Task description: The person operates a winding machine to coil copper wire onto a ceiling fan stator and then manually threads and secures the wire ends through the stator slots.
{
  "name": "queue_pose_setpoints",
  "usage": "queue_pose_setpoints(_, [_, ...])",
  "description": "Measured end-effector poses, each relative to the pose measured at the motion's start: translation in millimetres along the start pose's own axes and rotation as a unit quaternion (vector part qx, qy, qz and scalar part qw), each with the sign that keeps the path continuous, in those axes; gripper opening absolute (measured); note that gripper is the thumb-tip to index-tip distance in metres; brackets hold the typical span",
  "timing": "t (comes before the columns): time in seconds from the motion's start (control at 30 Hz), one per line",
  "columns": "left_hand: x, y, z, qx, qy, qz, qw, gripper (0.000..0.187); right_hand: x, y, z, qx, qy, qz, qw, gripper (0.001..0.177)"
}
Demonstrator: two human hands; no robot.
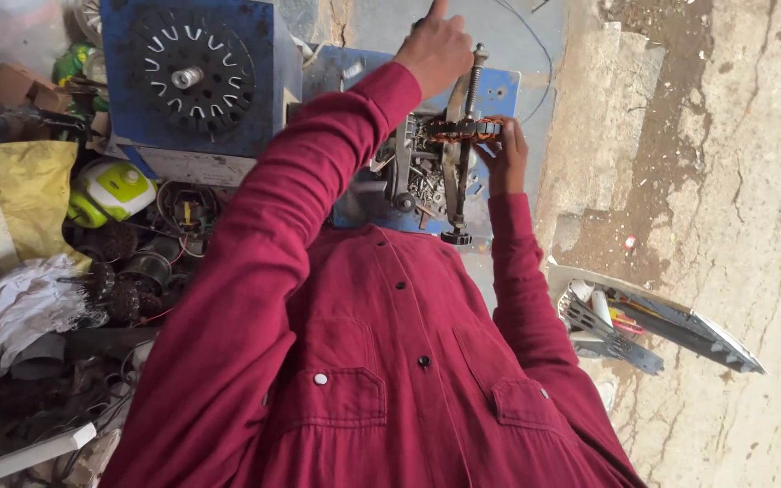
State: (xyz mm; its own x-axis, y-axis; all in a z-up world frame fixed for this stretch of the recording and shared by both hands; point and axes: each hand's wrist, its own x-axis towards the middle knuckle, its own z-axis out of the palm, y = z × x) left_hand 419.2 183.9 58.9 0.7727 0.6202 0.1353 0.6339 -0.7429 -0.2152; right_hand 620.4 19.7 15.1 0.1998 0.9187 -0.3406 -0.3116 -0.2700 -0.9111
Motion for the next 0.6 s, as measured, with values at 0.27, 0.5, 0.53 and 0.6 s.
queue_pose_setpoints(0.27, [-18.6, 14.8, 4.4, -0.09, 0.09, -0.143, 0.981, 0.013, 60.4, 41.7, -45.2, -0.16, 0.051, -0.017, 0.986, 0.031])
queue_pose_setpoints(0.5, [-19.8, 16.6, 16.0, -0.142, 0.17, -0.177, 0.959, 0.014, 100.0, 122.8, -66.3, -0.431, -0.032, -0.064, 0.9, 0.048])
queue_pose_setpoints(0.53, [-19.8, 18.7, 18.3, -0.129, 0.151, -0.181, 0.963, 0.012, 103.4, 125.2, -65.2, -0.429, -0.035, -0.107, 0.896, 0.055])
queue_pose_setpoints(0.6, [-17.2, 19.0, 26.1, -0.137, 0.136, -0.188, 0.963, 0.012, 103.6, 132.1, -52.4, -0.361, 0.004, -0.039, 0.932, 0.069])
